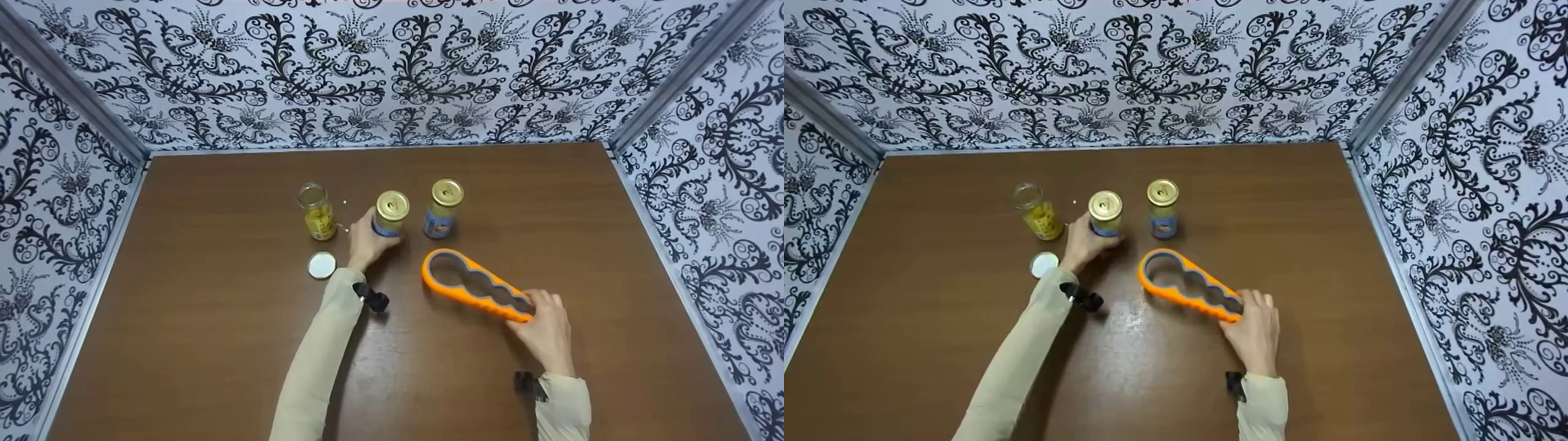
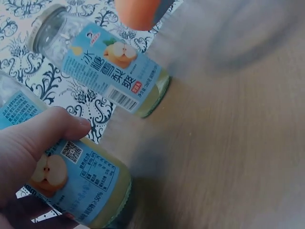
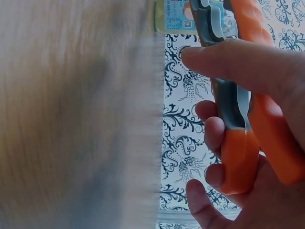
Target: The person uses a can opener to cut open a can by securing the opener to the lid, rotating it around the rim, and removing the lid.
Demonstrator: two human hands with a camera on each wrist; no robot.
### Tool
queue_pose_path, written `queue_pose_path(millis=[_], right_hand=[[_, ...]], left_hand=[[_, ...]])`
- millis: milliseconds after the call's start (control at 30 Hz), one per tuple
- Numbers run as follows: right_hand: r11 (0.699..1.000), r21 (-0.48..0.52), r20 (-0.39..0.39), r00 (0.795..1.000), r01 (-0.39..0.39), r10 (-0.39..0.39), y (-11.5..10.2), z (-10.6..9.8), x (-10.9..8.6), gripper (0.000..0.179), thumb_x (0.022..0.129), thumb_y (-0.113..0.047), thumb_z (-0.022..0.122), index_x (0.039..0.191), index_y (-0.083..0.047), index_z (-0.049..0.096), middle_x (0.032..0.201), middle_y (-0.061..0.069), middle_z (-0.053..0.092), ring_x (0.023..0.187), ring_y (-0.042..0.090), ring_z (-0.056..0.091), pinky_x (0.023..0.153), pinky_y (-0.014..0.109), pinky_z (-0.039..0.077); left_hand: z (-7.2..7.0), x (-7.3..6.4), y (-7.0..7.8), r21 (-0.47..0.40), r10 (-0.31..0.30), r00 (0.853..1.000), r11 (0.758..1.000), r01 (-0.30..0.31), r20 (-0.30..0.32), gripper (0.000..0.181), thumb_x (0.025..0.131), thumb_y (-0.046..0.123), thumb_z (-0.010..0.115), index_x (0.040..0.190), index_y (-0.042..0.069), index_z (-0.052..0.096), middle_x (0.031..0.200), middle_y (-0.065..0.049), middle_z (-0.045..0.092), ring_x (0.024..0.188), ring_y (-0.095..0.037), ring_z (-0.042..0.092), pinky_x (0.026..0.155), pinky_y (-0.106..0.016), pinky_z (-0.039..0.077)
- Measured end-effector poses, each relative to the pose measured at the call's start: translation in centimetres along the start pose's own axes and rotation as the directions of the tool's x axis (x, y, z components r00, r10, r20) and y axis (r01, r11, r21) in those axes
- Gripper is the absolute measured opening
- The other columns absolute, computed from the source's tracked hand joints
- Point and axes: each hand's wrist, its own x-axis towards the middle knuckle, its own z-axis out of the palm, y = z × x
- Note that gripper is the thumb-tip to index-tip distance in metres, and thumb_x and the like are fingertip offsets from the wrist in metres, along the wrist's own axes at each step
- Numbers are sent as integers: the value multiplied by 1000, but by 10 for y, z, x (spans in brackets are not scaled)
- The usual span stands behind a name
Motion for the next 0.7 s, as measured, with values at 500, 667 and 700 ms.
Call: queue_pose_path(millis=[500,667,700], right_hand=[[998,53,-54,998,14,-11,-7,-15,6,46,60,0,84,102,3,66,98,15,64,90,31,48,73,46,41],[996,78,-105,994,38,-30,-13,-22,10,44,60,2,83,100,1,66,95,13,64,87,27,47,70,45,40],[996,82,-113,993,45,-36,-15,-23,11,44,60,2,83,100,0,66,94,13,64,87,27,47,70,45,40]], left_hand=[[-6,-20,2,15,57,997,998,-57,46,60,62,8,87,115,0,61,102,-16,68,96,-34,63,88,-45,48],[-7,-25,0,7,94,994,996,-94,48,61,60,8,87,115,-1,61,102,-17,68,96,-34,63,89,-45,47],[-7,-27,0,2,99,994,995,-99,46,62,60,9,87,115,-1,61,102,-17,68,95,-34,63,88,-44,48]])
